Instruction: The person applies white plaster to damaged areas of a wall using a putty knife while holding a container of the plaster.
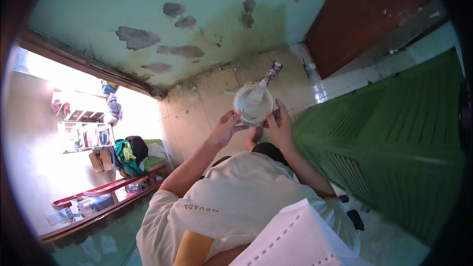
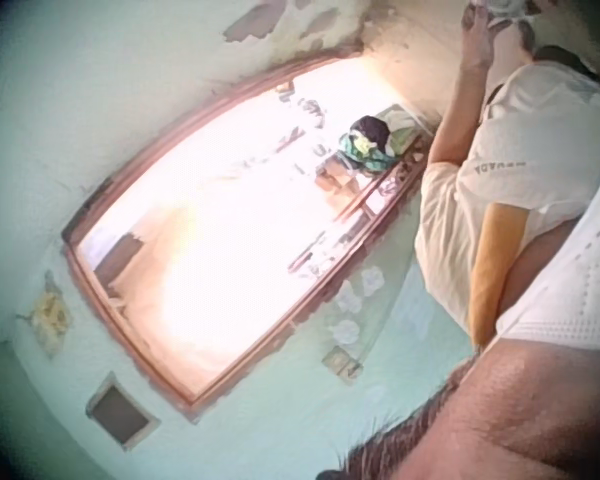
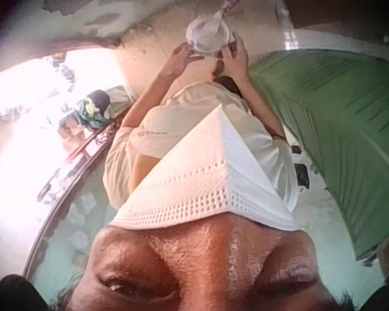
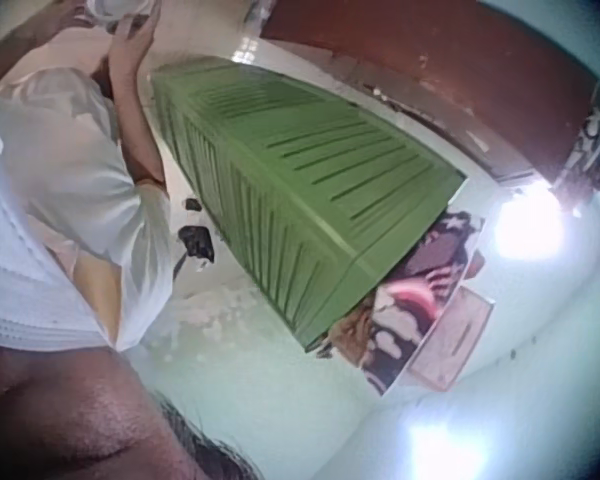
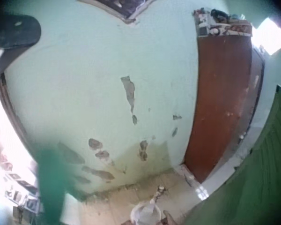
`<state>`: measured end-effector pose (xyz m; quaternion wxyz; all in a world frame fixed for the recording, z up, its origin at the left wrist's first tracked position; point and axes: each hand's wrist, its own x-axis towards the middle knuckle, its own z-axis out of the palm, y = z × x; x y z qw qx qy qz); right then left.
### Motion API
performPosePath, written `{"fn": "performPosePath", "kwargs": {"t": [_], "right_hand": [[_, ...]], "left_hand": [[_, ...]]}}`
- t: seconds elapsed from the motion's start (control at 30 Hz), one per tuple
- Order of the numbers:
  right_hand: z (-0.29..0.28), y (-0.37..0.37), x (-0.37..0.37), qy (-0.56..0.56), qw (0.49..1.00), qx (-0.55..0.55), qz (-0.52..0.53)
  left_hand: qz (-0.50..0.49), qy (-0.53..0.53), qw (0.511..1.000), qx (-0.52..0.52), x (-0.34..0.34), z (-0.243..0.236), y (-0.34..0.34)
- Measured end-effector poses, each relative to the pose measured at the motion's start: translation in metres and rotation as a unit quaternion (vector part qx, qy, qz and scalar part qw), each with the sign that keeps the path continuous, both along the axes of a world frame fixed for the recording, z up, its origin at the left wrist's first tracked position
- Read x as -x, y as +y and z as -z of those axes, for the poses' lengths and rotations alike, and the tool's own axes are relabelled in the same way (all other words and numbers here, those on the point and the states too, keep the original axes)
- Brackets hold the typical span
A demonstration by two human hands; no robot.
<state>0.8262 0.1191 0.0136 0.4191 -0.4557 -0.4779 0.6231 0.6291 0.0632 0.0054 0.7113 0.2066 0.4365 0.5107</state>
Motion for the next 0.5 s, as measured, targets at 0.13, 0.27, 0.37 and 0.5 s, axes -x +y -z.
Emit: {"fn": "performPosePath", "kwargs": {"t": [0.13, 0.27, 0.37, 0.5], "right_hand": [[0.001, 0.044, -0.002, 0.021, 0.999, 0.037, -0.008], [0.005, 0.084, -0.009, -0.003, 0.996, 0.068, -0.064], [0.005, 0.110, -0.010, -0.022, 0.991, 0.069, -0.110], [-0.005, 0.154, -0.010, -0.121, 0.987, 0.064, -0.083]], "left_hand": [[0.008, -0.008, 1.000, 0.023, 0.000, -0.006, 0.052], [-0.010, 0.020, 0.999, 0.048, 0.003, 0.004, 0.088], [-0.022, 0.065, 0.996, 0.051, 0.009, 0.009, 0.109], [-0.041, 0.123, 0.990, 0.062, 0.028, 0.003, 0.140]]}}
